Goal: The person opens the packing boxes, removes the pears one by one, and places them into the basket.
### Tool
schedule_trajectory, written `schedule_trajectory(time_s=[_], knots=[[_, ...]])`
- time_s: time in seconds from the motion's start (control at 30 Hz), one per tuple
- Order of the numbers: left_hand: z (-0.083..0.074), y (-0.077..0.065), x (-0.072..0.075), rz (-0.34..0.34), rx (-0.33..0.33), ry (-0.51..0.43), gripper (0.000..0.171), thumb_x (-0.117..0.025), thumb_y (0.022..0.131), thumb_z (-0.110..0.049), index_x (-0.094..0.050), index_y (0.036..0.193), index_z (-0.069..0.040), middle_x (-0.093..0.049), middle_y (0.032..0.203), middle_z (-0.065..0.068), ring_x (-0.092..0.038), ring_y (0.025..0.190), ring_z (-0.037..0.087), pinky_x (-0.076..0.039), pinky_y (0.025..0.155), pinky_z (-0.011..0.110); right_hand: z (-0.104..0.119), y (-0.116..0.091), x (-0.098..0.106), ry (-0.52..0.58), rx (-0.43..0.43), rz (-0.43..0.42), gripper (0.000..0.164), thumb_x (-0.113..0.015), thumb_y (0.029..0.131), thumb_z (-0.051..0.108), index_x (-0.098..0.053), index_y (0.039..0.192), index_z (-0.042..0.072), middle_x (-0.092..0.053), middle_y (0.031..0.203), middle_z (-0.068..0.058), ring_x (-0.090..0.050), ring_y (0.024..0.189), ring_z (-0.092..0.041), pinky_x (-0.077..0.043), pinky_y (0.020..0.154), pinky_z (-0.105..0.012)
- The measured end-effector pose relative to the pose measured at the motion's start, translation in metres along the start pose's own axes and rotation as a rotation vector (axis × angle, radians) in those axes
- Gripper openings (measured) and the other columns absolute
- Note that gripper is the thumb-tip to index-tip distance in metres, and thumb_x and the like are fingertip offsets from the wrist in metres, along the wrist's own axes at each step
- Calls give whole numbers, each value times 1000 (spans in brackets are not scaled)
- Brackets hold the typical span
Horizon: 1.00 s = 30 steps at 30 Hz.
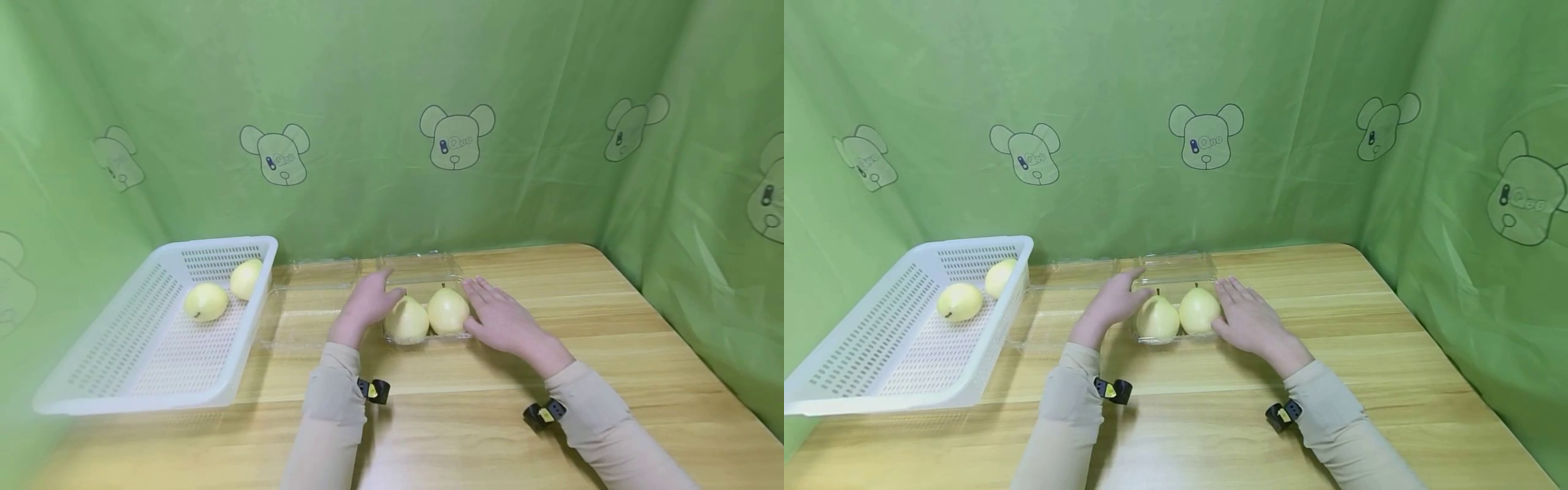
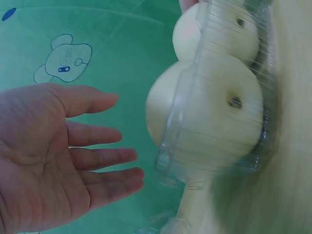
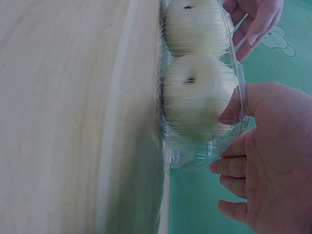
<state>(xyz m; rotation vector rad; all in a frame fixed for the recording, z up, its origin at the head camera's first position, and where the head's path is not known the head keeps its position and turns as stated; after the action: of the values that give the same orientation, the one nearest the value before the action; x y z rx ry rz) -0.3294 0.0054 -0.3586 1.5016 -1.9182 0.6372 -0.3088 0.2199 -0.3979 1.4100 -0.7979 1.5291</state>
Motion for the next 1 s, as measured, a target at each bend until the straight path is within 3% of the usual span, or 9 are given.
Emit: schedule_trajectory(time_s=[0.13, 0.37, 0.57, 0.77, 1.0], knots=[[-4, -3, 1, 20, -7, 14, 62, -57, 96, -28, -35, 150, -5, -39, 154, 16, -37, 143, 34, -31, 119, 48, 0, 1, -1, -2, -1, 4, 68, -42, 96, 32, -26, 150, -6, -27, 157, -23, -23, 147, -42, -23, 121, -54], [-6, -5, -4, 90, -17, 38, 67, -60, 94, -33, -35, 150, -6, -50, 144, 20, -51, 131, 37, -43, 110, 49, -1, 2, -1, 5, -5, 11, 68, -43, 96, 32, -25, 150, -6, -27, 157, -23, -23, 147, -42, -23, 120, -55], [-7, -7, -13, 169, -15, 62, 73, -66, 91, -36, -34, 150, -7, -47, 147, 18, -47, 135, 35, -39, 113, 49, 0, 2, -1, 3, 2, 4, 68, -43, 96, 32, -26, 149, -6, -27, 157, -24, -23, 146, -43, -23, 120, -54], [-14, -6, -22, 175, -31, 152, 78, -73, 86, -34, -37, 148, -3, -45, 150, 16, -41, 140, 33, -34, 117, 45, -1, 2, -2, 4, -4, 6, 69, -43, 96, 32, -25, 150, -6, -27, 157, -23, -22, 147, -42, -23, 120, -54], [-17, -4, -34, 155, 5, 284, 80, -78, 80, -32, -43, 145, -3, -51, 145, 16, -48, 134, 33, -40, 114, 43, -2, 2, -2, 8, -9, 9, 68, -42, 96, 32, -25, 150, -6, -26, 157, -23, -21, 147, -42, -22, 121, -55]])
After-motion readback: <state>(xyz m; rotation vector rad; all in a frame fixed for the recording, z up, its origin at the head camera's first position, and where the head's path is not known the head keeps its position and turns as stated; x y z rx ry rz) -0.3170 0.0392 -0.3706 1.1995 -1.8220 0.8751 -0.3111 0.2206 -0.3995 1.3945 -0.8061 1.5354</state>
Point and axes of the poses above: each hand's wrist, its own y-axis towards the middle knuckle, its own x-axis out of the back of the hand, z = x × y, the point moved 6 cm from there along y, towards the middle knuckle
